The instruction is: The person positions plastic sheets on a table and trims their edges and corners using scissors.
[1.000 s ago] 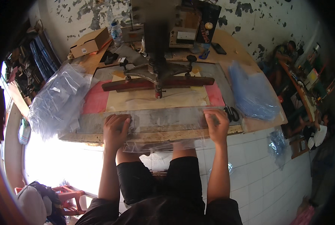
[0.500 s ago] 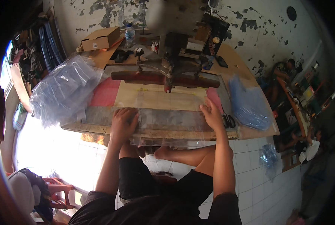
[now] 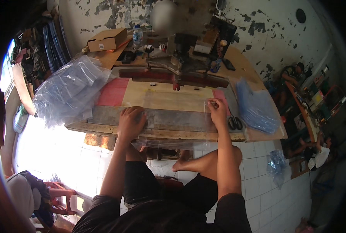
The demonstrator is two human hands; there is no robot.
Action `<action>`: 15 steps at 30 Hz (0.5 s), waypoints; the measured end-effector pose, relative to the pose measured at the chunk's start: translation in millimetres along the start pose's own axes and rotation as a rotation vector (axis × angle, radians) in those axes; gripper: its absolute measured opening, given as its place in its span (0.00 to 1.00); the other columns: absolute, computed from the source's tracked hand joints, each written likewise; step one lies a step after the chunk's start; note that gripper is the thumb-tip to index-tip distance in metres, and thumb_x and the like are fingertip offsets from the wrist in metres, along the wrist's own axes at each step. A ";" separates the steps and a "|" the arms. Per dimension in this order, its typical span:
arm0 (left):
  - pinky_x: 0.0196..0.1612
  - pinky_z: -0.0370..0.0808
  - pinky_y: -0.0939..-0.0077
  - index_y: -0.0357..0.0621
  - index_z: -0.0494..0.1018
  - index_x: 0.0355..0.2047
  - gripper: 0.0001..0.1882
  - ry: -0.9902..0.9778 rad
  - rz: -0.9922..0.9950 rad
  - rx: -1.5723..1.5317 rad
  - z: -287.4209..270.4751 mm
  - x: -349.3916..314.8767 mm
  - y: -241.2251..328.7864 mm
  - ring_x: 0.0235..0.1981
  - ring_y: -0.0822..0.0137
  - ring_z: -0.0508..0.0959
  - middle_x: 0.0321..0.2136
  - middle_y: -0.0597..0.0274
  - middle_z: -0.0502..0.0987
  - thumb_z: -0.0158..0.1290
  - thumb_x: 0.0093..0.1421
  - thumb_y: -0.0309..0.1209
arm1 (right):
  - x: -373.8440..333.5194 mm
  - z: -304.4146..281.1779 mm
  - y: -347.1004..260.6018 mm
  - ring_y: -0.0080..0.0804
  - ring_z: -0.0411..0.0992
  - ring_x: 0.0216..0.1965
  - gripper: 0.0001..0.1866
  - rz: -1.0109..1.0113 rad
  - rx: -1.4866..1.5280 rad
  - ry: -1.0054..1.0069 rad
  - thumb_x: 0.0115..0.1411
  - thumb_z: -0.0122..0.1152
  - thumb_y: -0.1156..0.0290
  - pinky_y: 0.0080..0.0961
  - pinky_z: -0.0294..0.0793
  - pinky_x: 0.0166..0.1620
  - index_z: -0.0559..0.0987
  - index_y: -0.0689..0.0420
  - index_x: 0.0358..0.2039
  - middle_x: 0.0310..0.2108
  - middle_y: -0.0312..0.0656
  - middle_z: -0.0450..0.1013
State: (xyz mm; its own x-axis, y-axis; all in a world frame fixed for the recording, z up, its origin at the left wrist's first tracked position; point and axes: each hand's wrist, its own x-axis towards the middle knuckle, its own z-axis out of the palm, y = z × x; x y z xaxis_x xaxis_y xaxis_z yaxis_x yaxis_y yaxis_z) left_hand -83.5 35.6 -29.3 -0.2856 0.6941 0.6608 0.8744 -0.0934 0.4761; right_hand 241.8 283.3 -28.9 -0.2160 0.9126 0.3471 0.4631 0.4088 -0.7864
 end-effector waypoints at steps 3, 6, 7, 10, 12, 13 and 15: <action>0.60 0.70 0.54 0.41 0.83 0.42 0.13 0.011 -0.014 -0.031 -1.1 -2.2 -3.4 0.50 0.47 0.81 0.44 0.53 0.84 0.60 0.64 0.37 | -20.3 -6.9 -19.3 0.24 0.72 0.38 0.08 -0.143 0.034 0.051 0.68 0.68 0.70 0.25 0.73 0.45 0.84 0.59 0.44 0.40 0.37 0.76; 0.60 0.68 0.55 0.42 0.81 0.47 0.16 -0.026 -0.091 -0.043 -0.9 -2.1 -4.0 0.50 0.49 0.80 0.45 0.53 0.83 0.59 0.66 0.39 | -54.7 -24.1 -36.6 0.23 0.73 0.43 0.05 -0.261 0.235 0.103 0.72 0.62 0.74 0.22 0.74 0.48 0.82 0.60 0.44 0.49 0.37 0.75; 0.60 0.68 0.54 0.42 0.78 0.51 0.19 0.011 -0.128 -0.071 -0.3 -1.9 -0.4 0.51 0.48 0.80 0.46 0.52 0.83 0.58 0.67 0.41 | -66.2 -29.4 -46.3 0.23 0.73 0.43 0.05 -0.264 0.231 0.109 0.72 0.62 0.74 0.22 0.74 0.48 0.82 0.60 0.44 0.49 0.37 0.75; 0.59 0.69 0.53 0.41 0.74 0.57 0.23 0.041 -0.169 -0.132 -0.1 -1.2 3.3 0.52 0.47 0.79 0.47 0.50 0.82 0.55 0.69 0.44 | -97.3 -44.3 -66.9 0.25 0.75 0.51 0.05 -0.375 0.332 0.225 0.71 0.60 0.81 0.23 0.75 0.54 0.81 0.62 0.45 0.52 0.40 0.75; 0.59 0.69 0.53 0.41 0.71 0.59 0.26 0.029 -0.168 -0.164 -0.3 -3.5 -1.1 0.52 0.47 0.79 0.47 0.49 0.82 0.54 0.70 0.45 | -114.6 -50.5 -79.0 0.25 0.75 0.51 0.06 -0.376 0.404 0.226 0.71 0.59 0.82 0.23 0.76 0.53 0.81 0.63 0.45 0.53 0.41 0.75; 0.59 0.69 0.52 0.39 0.72 0.59 0.26 0.020 -0.133 -0.154 -2.5 -6.8 -6.4 0.52 0.45 0.79 0.47 0.47 0.82 0.53 0.70 0.45 | -122.6 -52.8 -88.1 0.25 0.74 0.52 0.06 -0.383 0.481 0.214 0.70 0.58 0.83 0.22 0.76 0.53 0.81 0.63 0.45 0.54 0.42 0.75; 0.58 0.69 0.49 0.34 0.74 0.58 0.26 -0.019 -0.066 -0.122 -0.3 -9.6 -17.4 0.52 0.41 0.78 0.46 0.42 0.81 0.51 0.71 0.45 | -132.4 -53.9 -97.4 0.25 0.74 0.52 0.08 -0.388 0.496 0.211 0.70 0.58 0.84 0.22 0.77 0.53 0.81 0.64 0.46 0.54 0.43 0.75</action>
State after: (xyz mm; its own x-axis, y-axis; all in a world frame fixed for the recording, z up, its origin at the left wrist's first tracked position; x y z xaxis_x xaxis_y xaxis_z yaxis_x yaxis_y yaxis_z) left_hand -96.1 30.4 -43.7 -0.3324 0.7152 0.6148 0.7996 -0.1320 0.5858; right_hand 271.6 123.2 29.3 -0.0916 0.7026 0.7057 -0.0761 0.7016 -0.7085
